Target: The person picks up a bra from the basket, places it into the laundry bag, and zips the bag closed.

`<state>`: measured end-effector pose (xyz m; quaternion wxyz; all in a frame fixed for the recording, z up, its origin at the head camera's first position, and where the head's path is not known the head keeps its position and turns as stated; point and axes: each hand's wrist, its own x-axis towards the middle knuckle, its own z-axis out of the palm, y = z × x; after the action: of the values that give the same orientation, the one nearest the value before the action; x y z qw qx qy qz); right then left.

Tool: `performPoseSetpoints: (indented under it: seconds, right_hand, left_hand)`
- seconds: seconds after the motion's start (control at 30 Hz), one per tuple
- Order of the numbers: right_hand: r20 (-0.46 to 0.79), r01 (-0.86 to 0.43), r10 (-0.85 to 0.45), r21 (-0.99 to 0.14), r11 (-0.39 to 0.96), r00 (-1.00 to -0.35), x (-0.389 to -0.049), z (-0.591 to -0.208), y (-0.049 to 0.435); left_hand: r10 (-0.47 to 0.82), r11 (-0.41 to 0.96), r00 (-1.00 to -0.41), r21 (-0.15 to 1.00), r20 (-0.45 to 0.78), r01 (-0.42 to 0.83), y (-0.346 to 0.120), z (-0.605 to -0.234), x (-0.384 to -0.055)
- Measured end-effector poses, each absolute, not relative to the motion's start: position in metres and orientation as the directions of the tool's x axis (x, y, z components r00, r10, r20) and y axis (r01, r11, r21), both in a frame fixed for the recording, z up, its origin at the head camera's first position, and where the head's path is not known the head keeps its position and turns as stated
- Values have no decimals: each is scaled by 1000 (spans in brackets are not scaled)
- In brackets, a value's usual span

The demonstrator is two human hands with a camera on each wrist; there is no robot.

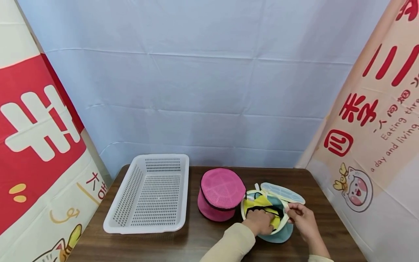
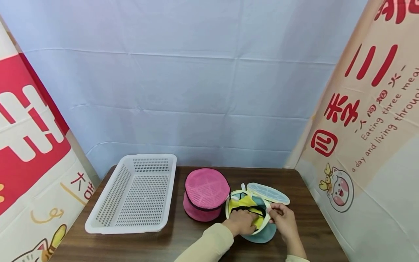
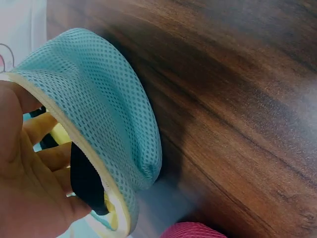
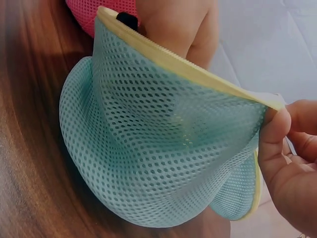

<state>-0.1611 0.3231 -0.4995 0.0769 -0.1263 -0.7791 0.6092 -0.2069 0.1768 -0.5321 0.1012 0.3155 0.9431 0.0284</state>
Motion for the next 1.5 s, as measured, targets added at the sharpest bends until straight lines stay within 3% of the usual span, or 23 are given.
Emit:
performPoseSetpoints:
  seconds: [0.37, 0.57, 0.77, 0.93, 1.3, 1.5]
  right_hand:
    - [-56, 109, 276, -977, 183, -960, -162, -498, 321]
    - [-72, 128, 285, -975, 183, -956, -163, -499, 321]
    - [-107, 194, 319, -948, 254, -942, -162, -500, 319]
    - [-91, 189, 332, -942, 276, -939, -160, -500, 319]
    - [-83, 208, 371, -927, 312, -925, -158, -504, 321]
    - [-76, 209, 384, -925, 318, -920, -157, -505, 325]
  left_hand:
    - [471, 880, -835, 90, -285, 466, 176, -525, -212]
    - [494, 869, -826, 117, -272, 481, 173, -525, -210]
    - [658, 748, -747, 198, -97, 633, 162, -518, -201]
    - [690, 709, -724, 206, -2, 675, 156, -516, -195]
    - [552, 746, -799, 289, 237, 601, 135, -517, -187]
    - [485, 781, -820, 271, 305, 563, 131, -521, -183]
